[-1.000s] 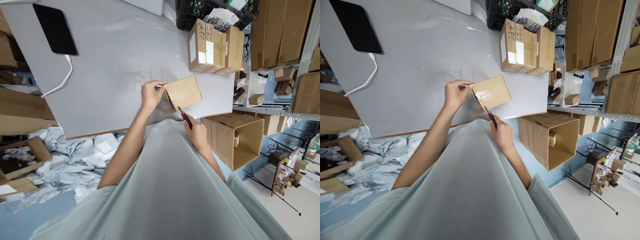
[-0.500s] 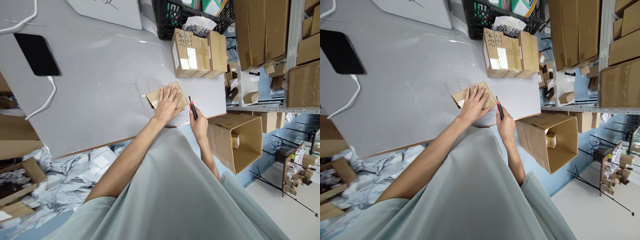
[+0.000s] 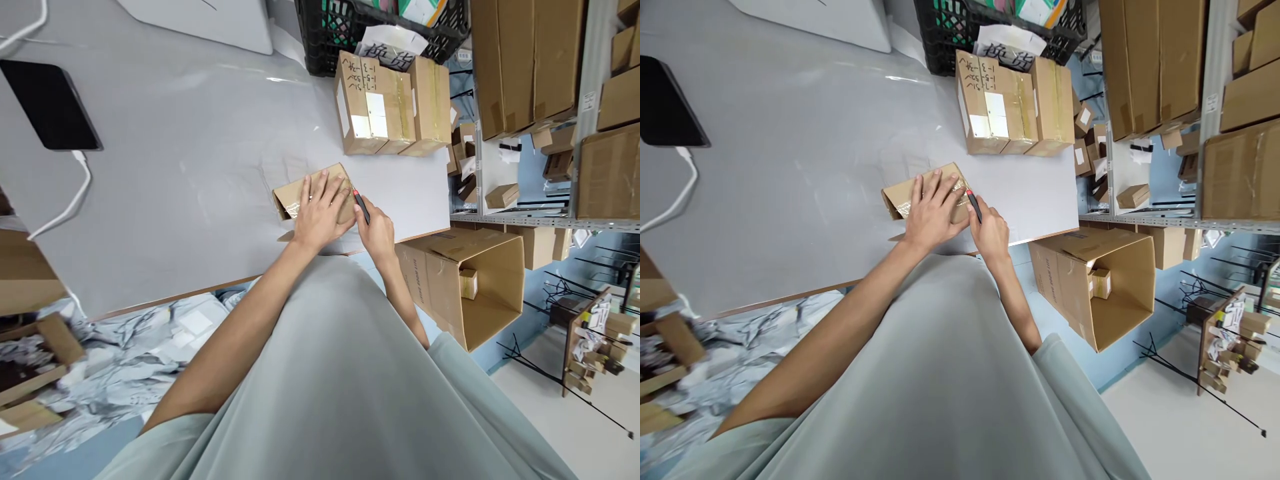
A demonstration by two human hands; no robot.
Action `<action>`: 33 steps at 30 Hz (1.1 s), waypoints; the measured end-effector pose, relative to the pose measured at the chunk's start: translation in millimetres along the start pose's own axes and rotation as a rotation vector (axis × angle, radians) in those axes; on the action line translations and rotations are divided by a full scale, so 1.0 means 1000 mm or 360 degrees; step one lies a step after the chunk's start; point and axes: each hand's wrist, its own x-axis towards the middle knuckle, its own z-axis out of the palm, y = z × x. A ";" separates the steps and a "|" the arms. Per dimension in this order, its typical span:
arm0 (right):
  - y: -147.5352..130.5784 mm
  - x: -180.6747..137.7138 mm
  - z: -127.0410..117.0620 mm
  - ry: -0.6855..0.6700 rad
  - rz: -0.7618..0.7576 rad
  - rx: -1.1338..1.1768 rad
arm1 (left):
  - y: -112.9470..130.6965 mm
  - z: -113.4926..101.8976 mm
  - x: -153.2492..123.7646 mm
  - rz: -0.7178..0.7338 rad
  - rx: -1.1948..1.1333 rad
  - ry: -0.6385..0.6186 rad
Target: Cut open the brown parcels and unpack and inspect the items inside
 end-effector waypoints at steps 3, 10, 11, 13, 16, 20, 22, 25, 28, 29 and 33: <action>-0.004 0.004 -0.001 -0.0030 0.0019 -0.0090 | -0.001 0.000 0.000 0.0014 0.0005 0.0015; -0.028 -0.001 -0.008 -0.0128 0.0241 -0.0289 | -0.009 0.005 -0.002 0.0100 0.0109 0.0052; -0.032 -0.001 -0.009 -0.0139 0.0262 -0.0288 | -0.010 0.007 -0.002 0.0117 0.0130 0.0057; -0.040 -0.001 -0.011 -0.0152 0.0304 -0.0281 | -0.013 0.010 -0.003 0.0149 0.0153 0.0080; -0.048 -0.001 -0.015 -0.0155 0.0357 -0.0270 | -0.016 0.013 -0.006 0.0183 0.0162 0.0116; -0.050 -0.008 -0.020 -0.0140 0.0397 -0.0248 | -0.015 0.015 -0.008 0.0202 0.0156 0.0078; -0.046 -0.015 -0.019 -0.0128 0.0401 -0.0233 | -0.015 0.014 -0.008 0.0199 0.0150 0.0068; -0.034 -0.030 -0.015 -0.0087 0.0409 -0.0222 | -0.016 0.014 -0.008 0.0185 0.0140 0.0066; -0.016 -0.047 -0.012 -0.0007 0.0472 -0.0256 | -0.017 0.014 -0.008 0.0181 0.0126 0.0037; -0.010 -0.053 -0.012 0.0011 0.0487 -0.0263 | -0.017 0.014 -0.009 0.0180 0.0122 0.0030; 0.012 -0.072 -0.014 0.0008 0.0470 -0.0195 | -0.016 0.011 -0.010 0.0185 0.0137 0.0016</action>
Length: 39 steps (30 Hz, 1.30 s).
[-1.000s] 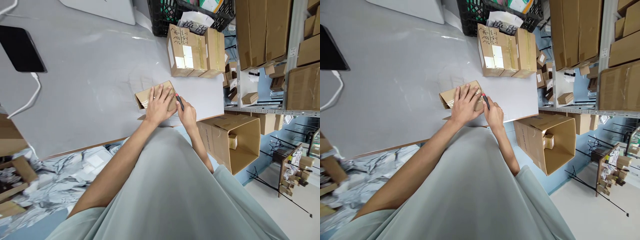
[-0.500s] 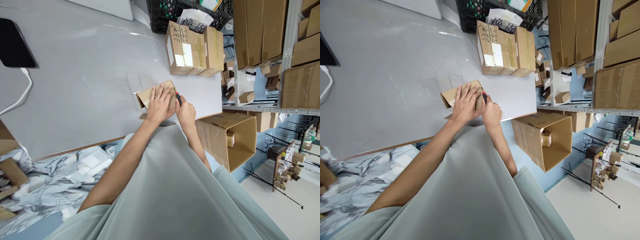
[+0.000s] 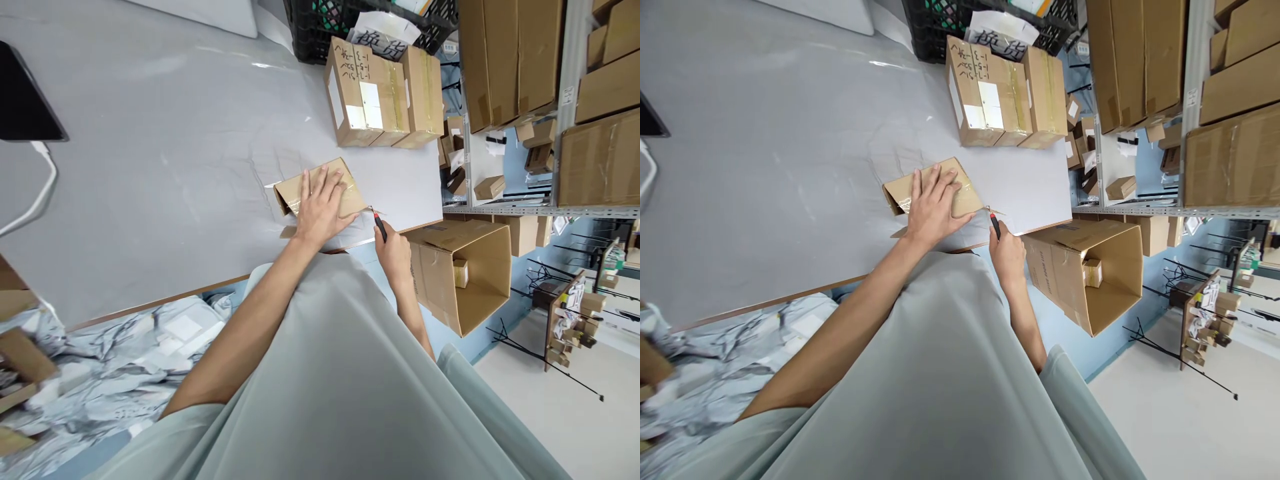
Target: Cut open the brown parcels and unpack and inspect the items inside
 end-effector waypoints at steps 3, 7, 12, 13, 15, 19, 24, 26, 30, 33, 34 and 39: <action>0.010 -0.001 0.002 0.0074 -0.0031 0.0122 | 0.003 -0.002 0.002 0.0006 0.0036 -0.0021; 0.011 0.015 0.008 0.0261 -0.0231 0.0328 | 0.006 -0.005 0.002 0.0027 0.0094 -0.0082; 0.024 0.058 0.017 0.0414 -0.0244 0.0451 | -0.002 -0.025 -0.024 -0.0080 0.0210 -0.0107; 0.030 0.068 0.021 0.0450 -0.0178 0.0453 | -0.005 -0.032 -0.032 -0.0145 0.0244 -0.0087; 0.043 0.090 0.031 0.0470 -0.0032 0.0445 | -0.011 -0.046 -0.046 -0.0252 0.0298 -0.0065; 0.063 0.126 0.063 0.0247 0.0137 0.0421 | -0.018 -0.067 -0.060 -0.0271 0.0338 -0.0120; 0.068 0.141 0.106 -0.0017 0.0169 0.0319 | -0.017 -0.074 -0.064 -0.0230 0.0354 -0.0217; 0.067 0.142 0.117 -0.0086 0.0154 0.0258 | -0.016 -0.072 -0.067 -0.0247 0.0366 -0.0229; 0.061 0.153 0.115 -0.0060 0.0051 0.0415 | -0.014 -0.065 -0.064 -0.0337 0.0387 -0.0198; 0.047 0.168 0.094 -0.0015 -0.0136 0.0939 | -0.016 -0.057 -0.056 -0.0400 0.0409 -0.0179; 0.040 0.173 0.085 -0.0044 -0.0234 0.1120 | -0.017 -0.055 -0.054 -0.0411 0.0416 -0.0173; 0.000 0.187 0.046 -0.0350 -0.0740 0.1362 | -0.024 -0.047 -0.047 -0.0390 0.0461 -0.0114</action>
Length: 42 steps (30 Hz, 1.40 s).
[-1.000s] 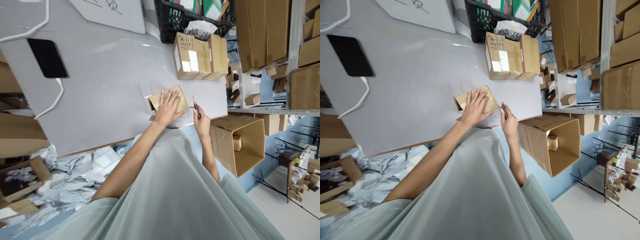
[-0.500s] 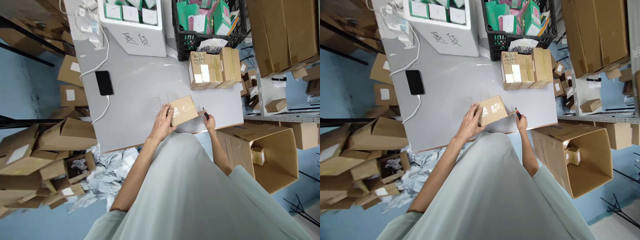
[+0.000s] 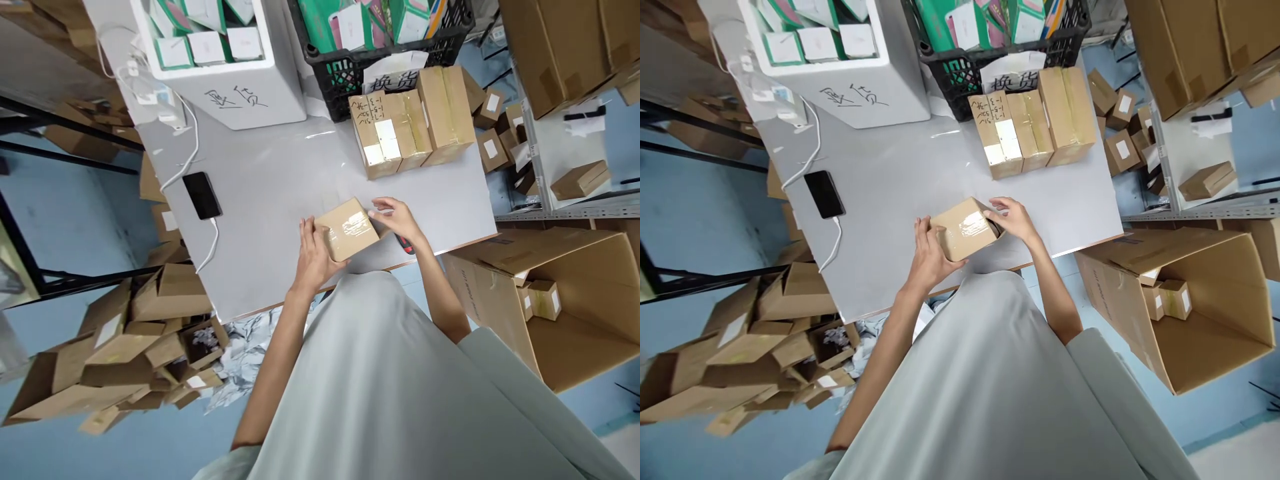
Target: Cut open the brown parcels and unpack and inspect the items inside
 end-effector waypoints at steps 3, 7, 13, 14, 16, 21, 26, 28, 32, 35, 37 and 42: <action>-0.014 0.007 0.004 -0.0068 -0.0039 -0.0145 | -0.001 0.002 -0.001 0.0002 0.0013 0.0023; -0.012 0.011 0.009 -0.0102 0.0007 -0.0154 | 0.000 0.003 -0.003 -0.0042 0.0014 0.0016; -0.010 0.013 0.014 -0.0177 0.0022 -0.0182 | 0.000 0.005 -0.003 -0.0074 0.0007 0.0032; -0.013 0.013 0.014 -0.0184 0.0024 -0.0233 | 0.000 0.005 -0.003 -0.0078 0.0004 0.0034; -0.023 0.011 0.015 -0.0195 0.0022 -0.0383 | -0.001 0.005 -0.003 -0.0092 -0.0003 0.0033; -0.034 0.013 0.004 -0.0167 0.0018 -0.0891 | 0.001 0.004 -0.005 -0.0110 -0.0009 0.0019; 0.002 0.010 -0.033 -0.0150 0.0096 -0.0978 | 0.006 0.004 -0.009 -0.0131 -0.0017 0.0026; 0.022 0.002 -0.045 -0.0050 0.0141 -0.0893 | 0.007 0.004 -0.009 -0.0150 -0.0018 0.0022; 0.054 -0.020 -0.045 -0.0060 0.0325 -0.0640 | 0.007 0.003 -0.006 -0.0169 -0.0014 0.0014; 0.066 -0.033 -0.025 -0.0137 0.0336 -0.0323 | 0.007 0.003 -0.004 -0.0160 -0.0023 0.0010; 0.069 -0.037 -0.009 -0.0125 0.0345 -0.0173 | 0.008 0.003 -0.004 -0.0167 -0.0033 0.0004; 0.073 -0.035 0.016 -0.0073 0.0367 -0.0089 | 0.005 -0.009 -0.018 -0.0225 -0.0031 -0.0046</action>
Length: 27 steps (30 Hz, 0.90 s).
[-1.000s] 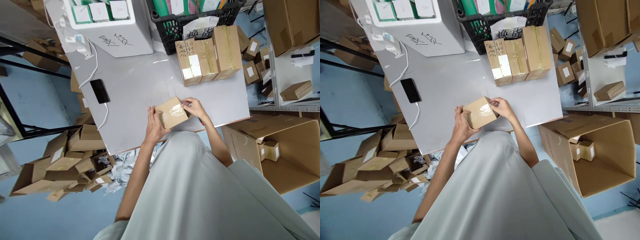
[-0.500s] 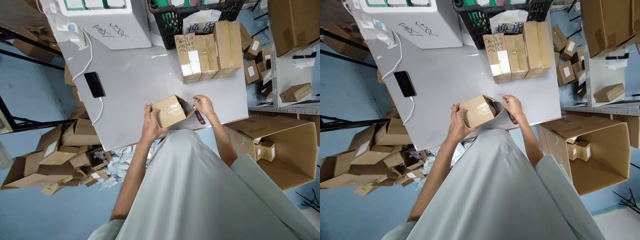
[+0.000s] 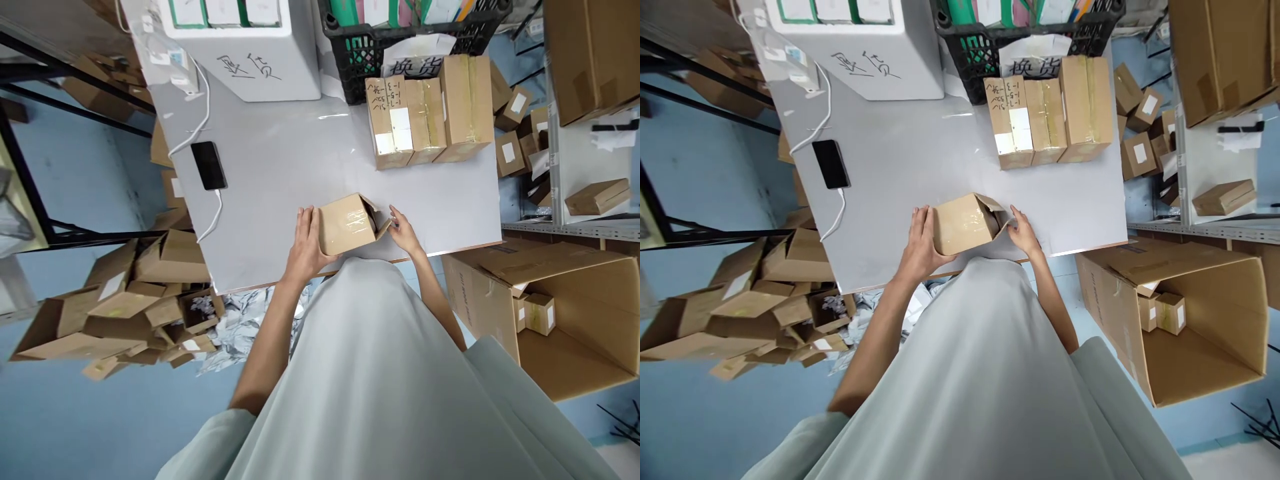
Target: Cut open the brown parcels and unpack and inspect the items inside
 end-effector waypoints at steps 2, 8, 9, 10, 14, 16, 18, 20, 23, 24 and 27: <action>0.000 0.004 0.006 -0.0026 0.0032 -0.0068 | -0.010 -0.010 -0.012 -0.0036 0.0005 -0.0015; -0.007 0.013 0.034 -0.0214 0.0203 -0.0139 | -0.066 -0.031 -0.051 -0.0154 -0.0029 -0.0044; -0.009 0.014 0.041 -0.0229 0.0200 -0.0123 | -0.078 -0.031 -0.058 -0.0181 -0.0064 -0.0045; -0.012 0.013 0.048 -0.0237 0.0179 -0.0103 | -0.089 -0.030 -0.063 -0.0222 -0.0109 -0.0042; -0.021 0.007 0.076 -0.0338 0.0041 0.0044 | -0.125 -0.017 -0.081 -0.0410 -0.0318 -0.0006; -0.022 0.001 0.085 -0.0399 -0.0018 0.0159 | -0.138 -0.009 -0.084 -0.0450 -0.0404 0.0003; -0.023 -0.006 0.089 -0.0394 -0.0094 0.0248 | -0.148 0.001 -0.082 -0.0481 -0.0466 0.0000; -0.024 -0.013 0.088 -0.0327 -0.0168 0.0261 | -0.154 0.012 -0.075 -0.0510 -0.0508 -0.0005; -0.029 -0.020 0.079 -0.0173 -0.0189 0.0147 | -0.156 0.029 -0.056 -0.0559 -0.0545 -0.0004; -0.031 -0.022 0.076 -0.0118 -0.0176 0.0100 | -0.155 0.034 -0.049 -0.0579 -0.0553 -0.0004; -0.040 -0.029 0.070 -0.0013 -0.0121 -0.0002 | -0.147 0.039 -0.033 -0.0613 -0.0595 0.0002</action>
